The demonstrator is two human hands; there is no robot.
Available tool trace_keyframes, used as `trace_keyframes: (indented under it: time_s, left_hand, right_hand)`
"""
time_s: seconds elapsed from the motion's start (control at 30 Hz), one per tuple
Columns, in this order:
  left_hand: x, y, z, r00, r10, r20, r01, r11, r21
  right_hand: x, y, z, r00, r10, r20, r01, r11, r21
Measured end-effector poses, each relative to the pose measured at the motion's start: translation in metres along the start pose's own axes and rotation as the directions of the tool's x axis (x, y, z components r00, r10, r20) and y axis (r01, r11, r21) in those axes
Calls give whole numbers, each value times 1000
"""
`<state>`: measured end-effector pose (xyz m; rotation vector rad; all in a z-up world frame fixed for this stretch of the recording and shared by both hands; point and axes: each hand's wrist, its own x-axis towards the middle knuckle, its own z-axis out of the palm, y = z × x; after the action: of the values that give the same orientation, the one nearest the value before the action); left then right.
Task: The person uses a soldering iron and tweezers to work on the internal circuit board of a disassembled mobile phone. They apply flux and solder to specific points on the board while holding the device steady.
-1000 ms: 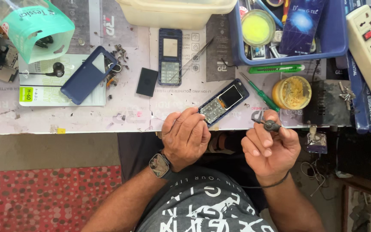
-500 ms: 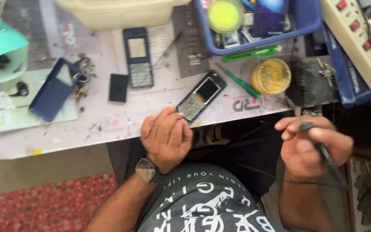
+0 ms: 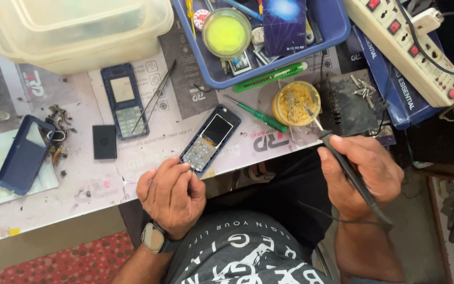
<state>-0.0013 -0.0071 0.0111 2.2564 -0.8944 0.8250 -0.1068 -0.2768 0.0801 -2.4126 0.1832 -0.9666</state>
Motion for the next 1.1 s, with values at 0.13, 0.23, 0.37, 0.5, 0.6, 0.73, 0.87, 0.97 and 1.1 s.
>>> trace_keyframes:
  time_s: [0.13, 0.23, 0.37, 0.5, 0.6, 0.73, 0.87, 0.97, 1.1]
  left_hand:
    - [1, -1, 0, 1000, 5, 16, -5, 1000, 3]
    - [-1, -2, 0, 999, 14, 35, -14, 1000, 4]
    - [-3, -3, -1, 998, 14, 67, -14, 1000, -1]
    - [-2, -1, -1, 998, 5, 66, -6, 1000, 3]
    - [-3, -1, 0, 999, 2, 45, -2, 1000, 8]
    - [-8, -4, -1, 999, 11, 32, -11, 1000, 6]
    - [-13, -7, -3, 1000, 8, 28, -6, 997, -75]
    - [-14, -8, -3, 1000, -5, -8, 4, 991, -131]
    - [-14, -5, -3, 998, -46, -41, 38, 985, -168]
  right_hand:
    - [0, 11, 7, 1000, -27, -15, 27, 999, 30]
    - [-4, 16, 10, 995, -55, -84, 63, 994, 89]
    - [2, 17, 4, 979, -182, -94, 179, 983, -42]
    - [27, 15, -4, 956, -291, 32, 290, 922, -257]
    - [46, 15, 1, 948, -305, 88, 317, 894, -318]
    - [56, 17, 3, 945, -312, 95, 326, 895, -304]
    - [52, 20, 4, 956, -277, 95, 293, 904, -312]
    - [52, 21, 3, 951, -298, 85, 309, 892, -330]
    - [55, 19, 5, 939, -323, 114, 342, 869, -357]
